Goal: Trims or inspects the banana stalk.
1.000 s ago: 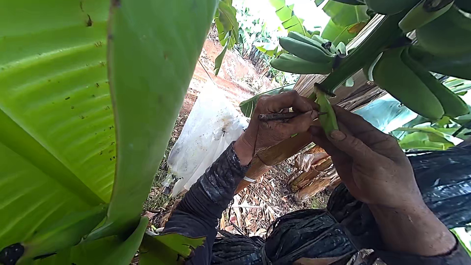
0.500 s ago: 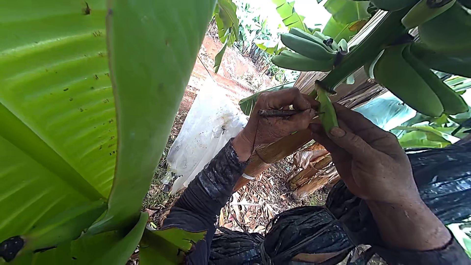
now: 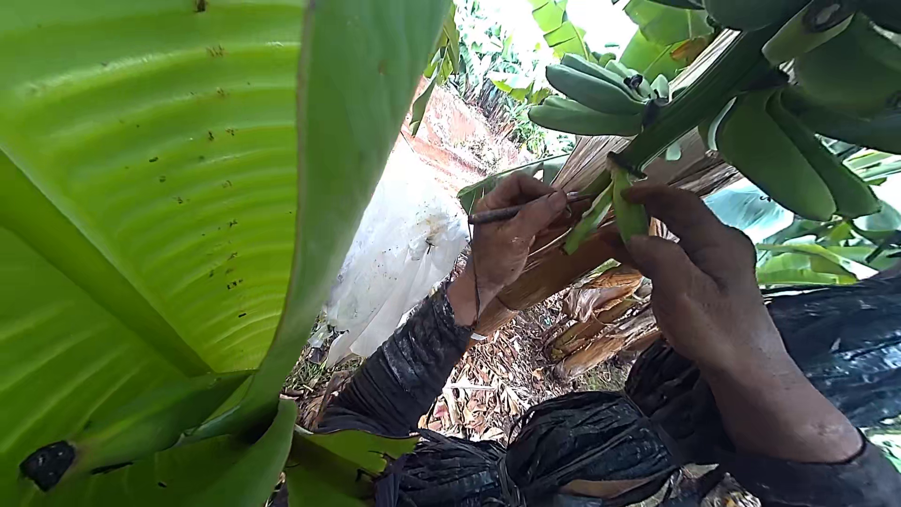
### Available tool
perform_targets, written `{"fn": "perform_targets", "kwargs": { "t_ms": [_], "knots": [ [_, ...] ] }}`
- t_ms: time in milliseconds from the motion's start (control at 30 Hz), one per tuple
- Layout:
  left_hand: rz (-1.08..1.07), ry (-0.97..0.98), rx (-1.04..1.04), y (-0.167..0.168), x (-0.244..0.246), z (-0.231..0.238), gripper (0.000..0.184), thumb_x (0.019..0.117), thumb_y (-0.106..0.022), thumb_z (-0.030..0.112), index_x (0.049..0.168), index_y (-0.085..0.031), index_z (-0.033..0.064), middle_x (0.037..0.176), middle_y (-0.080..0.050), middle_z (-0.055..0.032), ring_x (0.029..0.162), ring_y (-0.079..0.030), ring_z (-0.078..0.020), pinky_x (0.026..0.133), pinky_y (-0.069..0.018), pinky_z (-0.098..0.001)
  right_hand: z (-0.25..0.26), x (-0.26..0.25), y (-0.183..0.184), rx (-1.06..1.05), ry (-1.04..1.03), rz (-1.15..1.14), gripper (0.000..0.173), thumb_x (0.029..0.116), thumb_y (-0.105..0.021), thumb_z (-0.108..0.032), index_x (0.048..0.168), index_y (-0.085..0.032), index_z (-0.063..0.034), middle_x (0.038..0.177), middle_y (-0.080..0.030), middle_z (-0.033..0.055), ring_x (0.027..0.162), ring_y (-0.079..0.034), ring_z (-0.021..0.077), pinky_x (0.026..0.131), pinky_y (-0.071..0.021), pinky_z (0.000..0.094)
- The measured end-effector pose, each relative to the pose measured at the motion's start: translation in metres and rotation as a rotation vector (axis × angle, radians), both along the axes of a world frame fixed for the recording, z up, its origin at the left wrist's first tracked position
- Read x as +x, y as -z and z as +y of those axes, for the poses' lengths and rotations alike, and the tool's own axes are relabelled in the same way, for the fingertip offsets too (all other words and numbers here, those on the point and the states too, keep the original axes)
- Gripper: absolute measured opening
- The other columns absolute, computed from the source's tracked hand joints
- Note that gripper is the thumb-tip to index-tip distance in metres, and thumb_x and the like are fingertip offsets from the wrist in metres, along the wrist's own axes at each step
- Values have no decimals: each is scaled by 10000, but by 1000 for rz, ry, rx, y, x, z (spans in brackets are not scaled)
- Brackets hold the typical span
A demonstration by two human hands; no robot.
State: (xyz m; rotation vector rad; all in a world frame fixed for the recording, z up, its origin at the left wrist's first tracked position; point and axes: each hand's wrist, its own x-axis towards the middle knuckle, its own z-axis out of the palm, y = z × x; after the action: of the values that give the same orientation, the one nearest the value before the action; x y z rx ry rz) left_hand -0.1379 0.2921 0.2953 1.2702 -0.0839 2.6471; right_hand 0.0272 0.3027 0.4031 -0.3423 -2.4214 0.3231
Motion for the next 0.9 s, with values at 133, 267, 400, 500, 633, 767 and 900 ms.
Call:
{"fn": "perform_targets", "kwargs": {
  "t_ms": [133, 267, 400, 500, 633, 767, 900],
  "knots": [
    [-107, 165, 107, 8, 20, 8, 26, 980, -639, 86, 974, -639, 60, 897, -701, -118, 818, -726, -227, 802, -625, -445, -9, -16, -4, 94, 167, -11, 417, 924, -694, -390, 1240, -528, -174, 886, -652, -15, 685, -650, 104, 590, -567, 329],
    [-4, 44, 130, 7, 14, 10, 109, 909, -693, -52, 995, -642, -8, 909, -716, -145, 827, -730, -208, 789, -634, -398, -3, -13, -3, 119, 175, 34, 428, 842, -797, -217, 1170, -532, -146, 883, -639, -11, 683, -632, 87, 580, -556, 294],
    [129, -231, -37, -5, 8, 0, 106, 853, -667, -124, 932, -625, -67, 857, -703, -161, 728, -673, -157, 676, -585, -286, 4, -1, -4, -31, 72, 63, 443, 824, -767, -104, 1197, -539, -174, 941, -698, -34, 732, -695, 67, 633, -617, 258],
    [182, -360, -61, -14, 6, 3, 59, 851, -686, -89, 879, -639, -67, 860, -734, -179, 715, -703, -171, 644, -597, -302, 6, 3, -6, -127, 4, 67, 436, 821, -741, -59, 1186, -539, -187, 929, -708, -32, 744, -707, 86, 669, -631, 270],
    [205, -420, -50, -17, 2, 7, 51, 847, -701, -66, 839, -652, -58, 842, -743, -183, 707, -716, -184, 628, -596, -316, 8, 7, -6, -171, -78, 72, 421, 829, -713, -36, 1178, -537, -192, 939, -709, -27, 758, -710, 93, 684, -632, 265],
    [230, -435, 0, -19, 1, 5, 40, 841, -704, -97, 858, -670, -85, 858, -741, -191, 680, -692, -151, 601, -578, -278, 10, 9, -6, -191, -136, 83, 393, 841, -703, -30, 1155, -533, -196, 943, -707, -21, 765, -715, 97, 690, -634, 262],
    [265, -429, 5, -19, 1, 2, 41, 836, -706, -106, 861, -677, -93, 875, -746, -198, 698, -704, -155, 615, -587, -281, 11, 11, -5, -189, -136, 87, 401, 843, -713, -46, 1168, -542, -208, 931, -709, -26, 755, -712, 93, 678, -630, 254]
  ]
}}
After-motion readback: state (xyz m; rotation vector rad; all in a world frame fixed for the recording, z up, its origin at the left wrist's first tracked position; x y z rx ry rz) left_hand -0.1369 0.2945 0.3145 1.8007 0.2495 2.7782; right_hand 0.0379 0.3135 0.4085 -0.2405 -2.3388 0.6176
